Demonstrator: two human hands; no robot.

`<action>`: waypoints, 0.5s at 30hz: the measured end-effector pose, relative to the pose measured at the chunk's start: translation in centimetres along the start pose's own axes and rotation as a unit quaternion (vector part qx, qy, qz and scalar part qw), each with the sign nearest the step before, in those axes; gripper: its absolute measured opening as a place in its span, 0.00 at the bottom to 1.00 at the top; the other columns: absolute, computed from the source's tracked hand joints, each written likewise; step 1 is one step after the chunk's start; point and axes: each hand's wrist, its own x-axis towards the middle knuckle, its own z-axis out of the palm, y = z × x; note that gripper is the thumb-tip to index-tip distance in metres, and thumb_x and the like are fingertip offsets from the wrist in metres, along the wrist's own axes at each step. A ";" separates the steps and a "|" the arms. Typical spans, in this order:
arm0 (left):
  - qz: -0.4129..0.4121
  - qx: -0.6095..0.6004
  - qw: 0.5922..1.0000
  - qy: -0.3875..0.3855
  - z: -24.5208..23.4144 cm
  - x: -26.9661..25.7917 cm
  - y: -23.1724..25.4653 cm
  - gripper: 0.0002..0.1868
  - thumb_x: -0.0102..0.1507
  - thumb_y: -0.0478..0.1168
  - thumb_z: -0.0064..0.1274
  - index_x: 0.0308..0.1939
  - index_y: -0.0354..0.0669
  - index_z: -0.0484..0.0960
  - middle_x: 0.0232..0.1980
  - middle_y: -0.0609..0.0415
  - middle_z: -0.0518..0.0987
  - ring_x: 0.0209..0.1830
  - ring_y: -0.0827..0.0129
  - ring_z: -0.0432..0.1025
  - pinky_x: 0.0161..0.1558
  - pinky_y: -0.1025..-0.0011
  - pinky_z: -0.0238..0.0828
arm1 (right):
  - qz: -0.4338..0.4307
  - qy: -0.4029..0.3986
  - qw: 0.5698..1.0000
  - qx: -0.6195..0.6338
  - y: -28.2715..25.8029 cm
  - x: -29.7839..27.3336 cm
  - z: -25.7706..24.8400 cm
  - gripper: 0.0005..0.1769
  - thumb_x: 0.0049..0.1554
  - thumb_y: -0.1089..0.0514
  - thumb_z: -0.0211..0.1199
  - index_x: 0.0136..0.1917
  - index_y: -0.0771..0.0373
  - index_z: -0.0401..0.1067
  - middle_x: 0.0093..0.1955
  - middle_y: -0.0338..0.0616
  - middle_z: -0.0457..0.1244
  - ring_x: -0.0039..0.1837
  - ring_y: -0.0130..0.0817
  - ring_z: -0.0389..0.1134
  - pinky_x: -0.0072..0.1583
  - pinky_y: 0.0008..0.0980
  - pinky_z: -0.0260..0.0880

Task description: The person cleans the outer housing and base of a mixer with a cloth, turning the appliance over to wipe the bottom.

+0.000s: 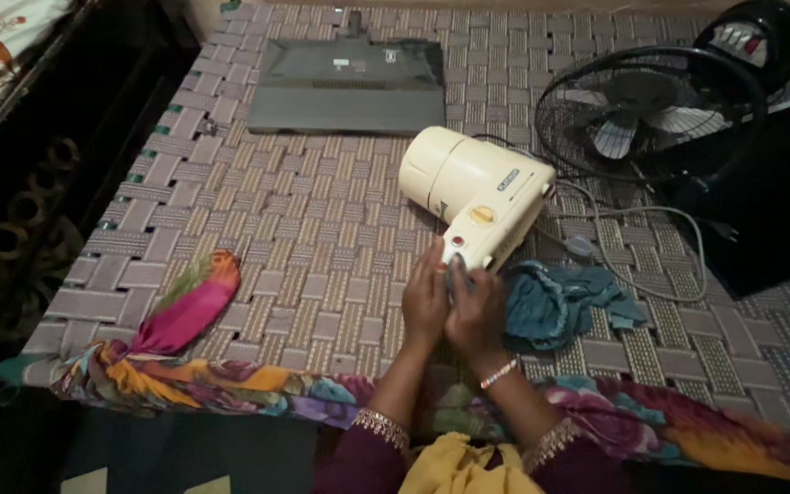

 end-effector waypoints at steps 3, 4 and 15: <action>-0.030 -0.119 0.992 0.007 0.2 -0.8 -1.8 0.26 0.76 0.49 0.33 0.72 0.38 0.70 0.73 0.40 0.72 0.74 0.52 0.67 0.72 0.63 0.62 | 0.015 -0.046 0.999 0.009 -0.6 0.2 0.3 0.25 0.54 0.64 0.60 0.65 0.70 0.71 0.54 0.52 0.60 0.58 0.51 0.62 0.62 0.50 0.62; -0.030 -0.154 0.988 0.000 0.0 -1.3 -2.0 0.26 0.77 0.49 0.33 0.73 0.37 0.70 0.74 0.39 0.71 0.76 0.51 0.66 0.73 0.62 0.60 | 0.011 -0.039 0.999 0.014 -0.9 -0.3 0.4 0.26 0.52 0.64 0.59 0.64 0.70 0.72 0.53 0.53 0.60 0.57 0.52 0.61 0.61 0.50 0.62; -0.049 -0.068 0.995 -0.051 -1.2 -0.5 1.8 0.36 0.70 0.51 0.48 0.75 0.31 0.62 0.72 0.33 0.70 0.73 0.44 0.66 0.70 0.58 0.61 | -0.030 0.002 0.992 0.124 1.2 -8.1 2.0 0.14 0.50 0.64 0.62 0.51 0.71 0.72 0.56 0.57 0.62 0.58 0.57 0.63 0.61 0.50 0.63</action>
